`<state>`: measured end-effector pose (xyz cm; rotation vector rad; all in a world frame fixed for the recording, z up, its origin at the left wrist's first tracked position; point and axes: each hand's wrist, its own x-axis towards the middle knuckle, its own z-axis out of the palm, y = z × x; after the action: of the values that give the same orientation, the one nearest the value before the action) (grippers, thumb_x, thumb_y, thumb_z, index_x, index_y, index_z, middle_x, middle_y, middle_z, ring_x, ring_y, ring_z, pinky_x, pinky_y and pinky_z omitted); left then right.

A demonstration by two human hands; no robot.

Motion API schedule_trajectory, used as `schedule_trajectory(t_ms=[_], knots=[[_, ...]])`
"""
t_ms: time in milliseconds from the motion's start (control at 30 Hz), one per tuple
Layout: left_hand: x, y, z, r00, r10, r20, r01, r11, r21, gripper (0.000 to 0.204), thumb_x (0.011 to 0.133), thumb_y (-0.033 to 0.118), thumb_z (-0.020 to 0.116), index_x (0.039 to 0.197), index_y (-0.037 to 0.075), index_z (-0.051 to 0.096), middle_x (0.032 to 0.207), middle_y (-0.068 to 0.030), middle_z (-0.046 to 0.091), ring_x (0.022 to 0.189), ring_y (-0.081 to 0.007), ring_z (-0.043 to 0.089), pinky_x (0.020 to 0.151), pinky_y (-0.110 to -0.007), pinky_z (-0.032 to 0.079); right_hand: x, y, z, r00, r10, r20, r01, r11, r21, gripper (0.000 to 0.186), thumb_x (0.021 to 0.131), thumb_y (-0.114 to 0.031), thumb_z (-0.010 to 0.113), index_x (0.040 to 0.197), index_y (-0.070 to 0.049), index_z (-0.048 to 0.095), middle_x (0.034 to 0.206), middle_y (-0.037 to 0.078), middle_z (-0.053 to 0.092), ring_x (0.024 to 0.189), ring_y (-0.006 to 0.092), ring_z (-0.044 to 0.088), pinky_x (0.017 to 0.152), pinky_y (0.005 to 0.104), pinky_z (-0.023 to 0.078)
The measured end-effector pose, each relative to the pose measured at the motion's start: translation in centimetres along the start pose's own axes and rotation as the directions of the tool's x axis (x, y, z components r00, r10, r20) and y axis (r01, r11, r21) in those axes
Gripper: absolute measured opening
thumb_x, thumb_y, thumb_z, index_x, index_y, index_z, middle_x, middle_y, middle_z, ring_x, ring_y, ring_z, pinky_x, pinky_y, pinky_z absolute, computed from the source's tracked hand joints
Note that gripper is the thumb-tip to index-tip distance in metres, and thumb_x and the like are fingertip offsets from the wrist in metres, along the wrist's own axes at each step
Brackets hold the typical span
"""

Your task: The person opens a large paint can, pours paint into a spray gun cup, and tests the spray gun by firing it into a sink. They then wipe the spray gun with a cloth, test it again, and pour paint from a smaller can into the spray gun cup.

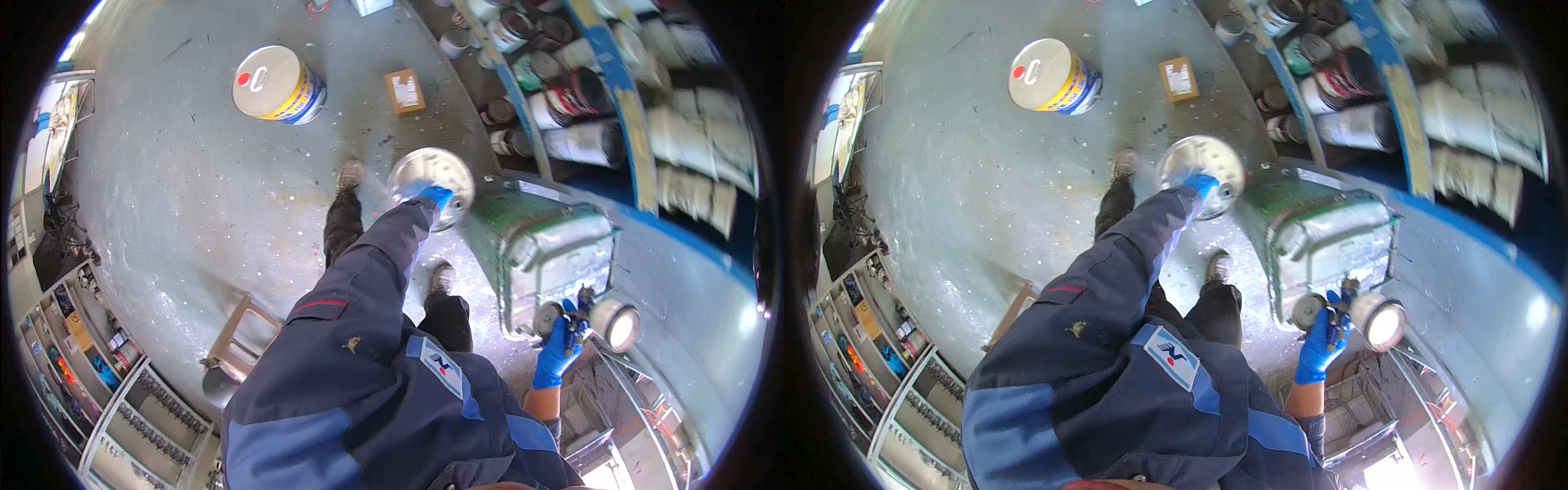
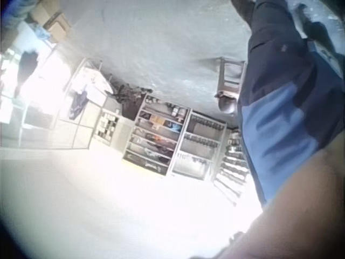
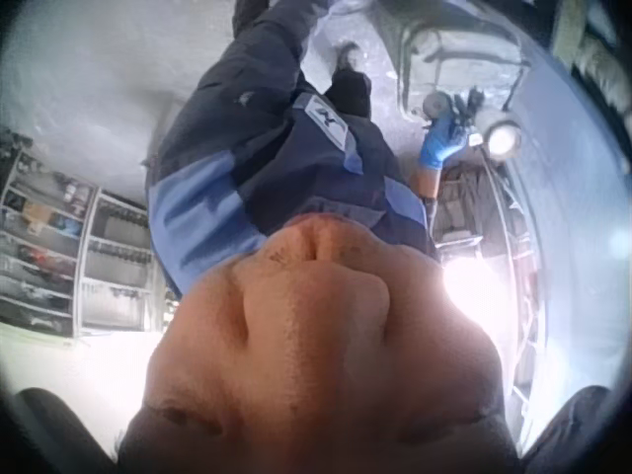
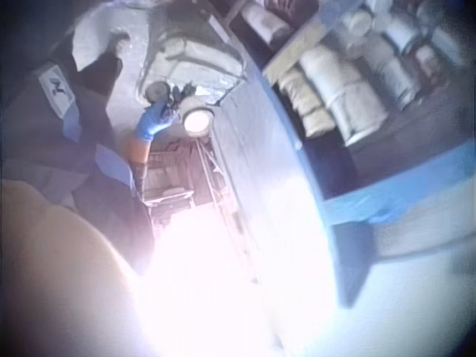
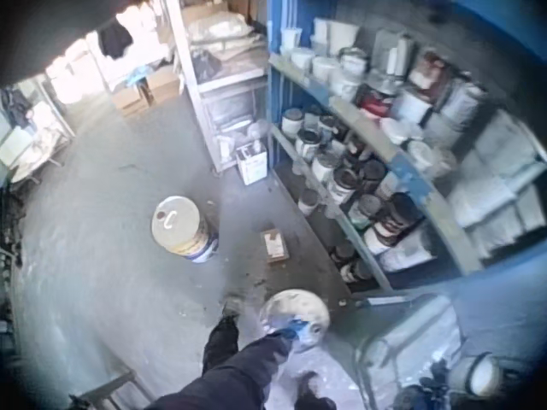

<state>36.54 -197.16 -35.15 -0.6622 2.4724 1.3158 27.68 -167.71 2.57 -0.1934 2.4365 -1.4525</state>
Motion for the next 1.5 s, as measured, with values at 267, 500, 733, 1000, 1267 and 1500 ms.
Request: schedule_trajectory(t_ms=[267,500,733,1000,1267,1500], knots=[[1.0,-27.2,-30.9,0.45,-0.597,-0.664,0.552,0.771,-0.318,0.034,0.091,0.027,0.052,0.111,0.003,0.065,0.11,-0.0189,0.067,0.099,-0.0308,0.066,0.087,-0.039,0.05,3.9,-9.8,15.4,0.966,0.106,-0.236,-0.07,0.985,0.157,0.009,0.089,-0.002,0.05,0.097,-0.002,0.054,0.072,0.003,0.042,0.058,0.0099,0.038,0.05,0.0213,0.029],[0.3,-47.8,-45.3,0.648,-0.601,-0.467,0.691,0.723,0.029,0.055,0.088,0.045,0.053,0.127,0.007,0.062,0.128,-0.018,0.061,0.122,-0.0318,0.056,0.105,-0.041,0.041,6.4,-11.7,21.4,0.975,-0.208,-0.079,0.095,0.71,-0.698,0.04,0.085,-0.012,0.068,0.122,0.003,0.061,0.115,0.018,0.061,0.1,0.0318,0.056,0.09,0.0421,0.046],[2.4,-48.8,-44.0,0.494,-0.855,0.155,0.478,0.119,-0.87,0.042,0.096,0.04,0.048,0.121,0.01,0.064,0.126,-0.0119,0.062,0.118,-0.025,0.058,0.098,-0.041,0.044,6.2,-11.0,24.1,0.849,0.372,-0.375,-0.278,0.918,0.282,0.029,0.092,-0.001,0.052,0.121,0.002,0.056,0.095,0.006,0.06,0.07,0.0097,0.053,0.06,0.0194,0.041],[-4.3,-32.6,-40.8,0.544,-0.807,0.23,0.417,0.022,-0.909,0.025,0.096,0.029,0.051,0.109,0.017,0.068,0.117,-0.0012,0.065,0.106,-0.0185,0.06,0.087,-0.034,0.048,0.4,-13.5,17.2,0.852,0.238,-0.467,-0.184,0.97,0.158,0.032,0.093,-0.001,0.05,0.123,0.003,0.057,0.123,0.012,0.06,0.111,0.0204,0.057,0.1,0.0352,0.045],[-18.6,-6.5,-42.1,0.591,-0.694,0.411,0.438,-0.152,-0.886,0.031,0.09,0.025,0.06,0.064,0.022,0.044,0.057,0.0033,0.045,0.048,-0.0115,0.04,0.043,-0.025,0.031,-7.8,-13.1,10.8,0.745,0.282,-0.605,-0.22,0.959,0.177,0.029,0.093,-0.004,0.054,0.122,0.001,0.057,0.122,0.012,0.062,0.106,0.0173,0.059,0.093,0.0329,0.049],[-24.2,8.6,-33.4,0.604,-0.553,0.573,0.663,-0.05,-0.747,0.025,0.091,0.031,0.051,0.068,0.024,0.054,0.058,0.0034,0.052,0.037,-0.0106,0.025,0.036,-0.026,0.016,-18.6,-9.9,3.3,0.615,0.149,-0.775,-0.05,0.987,0.15,0.027,0.093,-0.004,0.057,0.119,0.002,0.058,0.121,0.013,0.063,0.105,0.0185,0.061,0.095,0.0343,0.049]])
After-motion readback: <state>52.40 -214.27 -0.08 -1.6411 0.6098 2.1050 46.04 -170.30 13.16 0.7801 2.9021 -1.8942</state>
